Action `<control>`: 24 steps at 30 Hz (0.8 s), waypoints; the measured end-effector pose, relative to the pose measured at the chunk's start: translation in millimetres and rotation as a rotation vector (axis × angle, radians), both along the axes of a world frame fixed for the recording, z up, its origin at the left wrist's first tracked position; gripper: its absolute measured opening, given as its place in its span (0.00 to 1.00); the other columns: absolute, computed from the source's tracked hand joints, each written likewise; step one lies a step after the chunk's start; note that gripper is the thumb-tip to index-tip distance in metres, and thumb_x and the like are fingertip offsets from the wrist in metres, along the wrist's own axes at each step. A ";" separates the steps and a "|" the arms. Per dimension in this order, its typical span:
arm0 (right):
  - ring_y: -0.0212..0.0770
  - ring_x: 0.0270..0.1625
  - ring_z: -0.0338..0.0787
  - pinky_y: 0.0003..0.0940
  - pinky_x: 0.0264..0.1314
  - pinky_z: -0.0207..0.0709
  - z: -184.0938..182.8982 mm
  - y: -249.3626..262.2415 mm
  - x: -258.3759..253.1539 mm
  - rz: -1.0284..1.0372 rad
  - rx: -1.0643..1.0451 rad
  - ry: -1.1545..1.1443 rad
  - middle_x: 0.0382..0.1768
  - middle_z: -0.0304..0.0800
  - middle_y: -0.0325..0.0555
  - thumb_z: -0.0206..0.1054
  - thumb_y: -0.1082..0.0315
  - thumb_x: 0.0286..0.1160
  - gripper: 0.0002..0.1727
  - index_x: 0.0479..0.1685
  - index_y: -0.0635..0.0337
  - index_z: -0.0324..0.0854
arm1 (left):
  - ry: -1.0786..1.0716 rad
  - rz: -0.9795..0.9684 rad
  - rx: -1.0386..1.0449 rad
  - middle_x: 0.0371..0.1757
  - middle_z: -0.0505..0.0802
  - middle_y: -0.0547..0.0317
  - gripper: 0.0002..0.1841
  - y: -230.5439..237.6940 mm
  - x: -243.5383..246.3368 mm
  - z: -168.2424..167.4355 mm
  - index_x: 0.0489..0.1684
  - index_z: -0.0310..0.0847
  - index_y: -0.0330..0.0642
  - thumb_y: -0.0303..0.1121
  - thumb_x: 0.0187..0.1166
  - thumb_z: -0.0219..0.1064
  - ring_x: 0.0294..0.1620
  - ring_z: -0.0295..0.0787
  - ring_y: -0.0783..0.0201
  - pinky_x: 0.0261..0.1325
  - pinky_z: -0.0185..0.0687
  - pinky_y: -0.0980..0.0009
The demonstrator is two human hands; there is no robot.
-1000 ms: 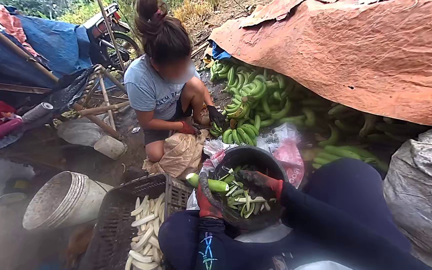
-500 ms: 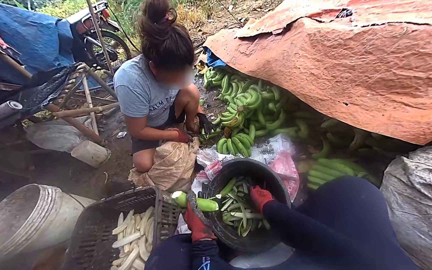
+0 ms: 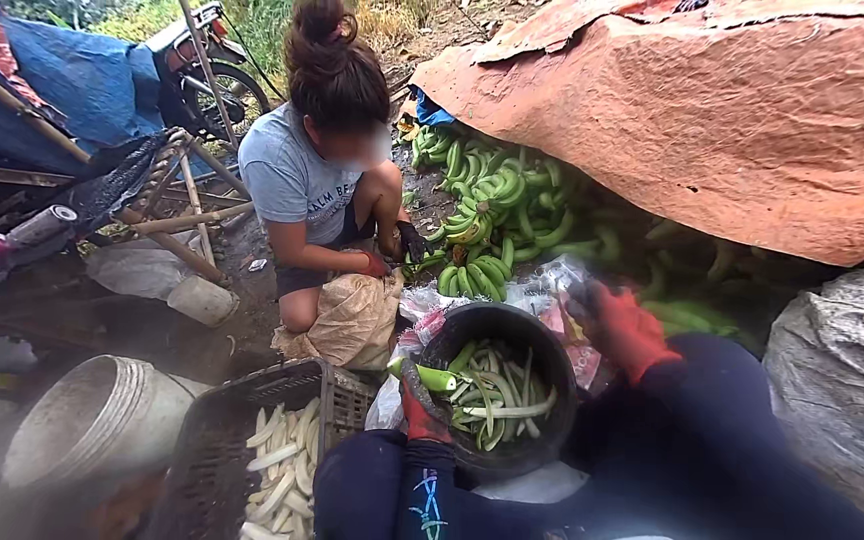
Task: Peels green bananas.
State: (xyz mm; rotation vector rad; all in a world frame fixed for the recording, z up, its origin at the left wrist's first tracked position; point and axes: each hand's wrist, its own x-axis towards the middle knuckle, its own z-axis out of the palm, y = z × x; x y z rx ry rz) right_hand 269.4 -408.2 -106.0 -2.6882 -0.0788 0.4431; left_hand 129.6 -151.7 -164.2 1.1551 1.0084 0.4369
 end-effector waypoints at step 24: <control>0.66 0.73 0.84 0.66 0.74 0.71 -20.1 71.5 -77.0 0.640 0.291 0.286 0.69 0.83 0.69 0.49 0.57 0.95 0.26 0.79 0.67 0.72 | -0.040 -0.380 0.017 0.34 0.80 0.57 0.17 -73.4 -1.4 126.1 0.57 0.70 0.27 0.24 0.94 0.35 0.31 0.76 0.76 0.41 0.76 0.83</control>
